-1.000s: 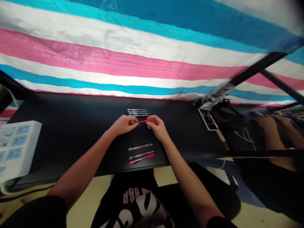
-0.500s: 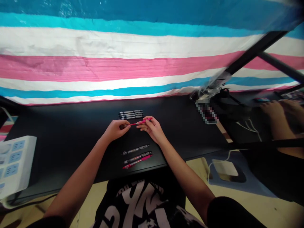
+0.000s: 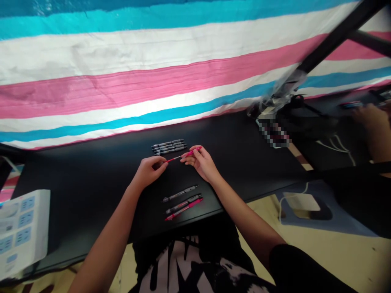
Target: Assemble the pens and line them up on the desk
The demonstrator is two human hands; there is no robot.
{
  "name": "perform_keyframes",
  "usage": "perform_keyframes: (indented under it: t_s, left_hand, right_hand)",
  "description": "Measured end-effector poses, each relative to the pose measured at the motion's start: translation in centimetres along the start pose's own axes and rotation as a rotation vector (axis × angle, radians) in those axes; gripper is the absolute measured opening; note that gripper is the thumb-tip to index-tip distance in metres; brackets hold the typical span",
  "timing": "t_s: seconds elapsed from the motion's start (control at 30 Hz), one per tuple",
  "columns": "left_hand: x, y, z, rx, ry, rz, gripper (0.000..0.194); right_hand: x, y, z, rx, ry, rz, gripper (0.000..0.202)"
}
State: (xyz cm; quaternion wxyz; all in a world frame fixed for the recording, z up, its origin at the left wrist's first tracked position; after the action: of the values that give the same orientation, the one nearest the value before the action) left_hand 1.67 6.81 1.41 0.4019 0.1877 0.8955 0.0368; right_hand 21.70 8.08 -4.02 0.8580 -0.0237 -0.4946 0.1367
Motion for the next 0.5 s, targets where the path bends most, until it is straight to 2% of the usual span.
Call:
perform_keyframes:
  t_s: [0.2, 0.5]
  left_hand:
    - [-0.10, -0.17, -0.22, -0.022, -0.051, -0.008, 0.020]
    - [-0.38, -0.21, -0.33, 0.006, -0.020, 0.021, 0.016]
  right_hand:
    - [0.35, 0.00, 0.33, 0.017, -0.005, 0.017, 0.041]
    - [0.37, -0.16, 0.44, 0.018, -0.048, 0.041, 0.041]
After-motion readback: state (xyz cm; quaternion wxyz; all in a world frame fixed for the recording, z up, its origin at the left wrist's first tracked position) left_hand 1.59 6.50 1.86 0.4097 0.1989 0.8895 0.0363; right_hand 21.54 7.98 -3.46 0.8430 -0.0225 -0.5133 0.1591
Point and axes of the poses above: each hand's wrist, its own y-axis towards the middle knuckle, its own z-axis out of the palm, x = y × z, the point moved 8 cm from there along y, towards the middle knuckle, and after that the axes turned 3 degrees about y, right-handed, at the moved point
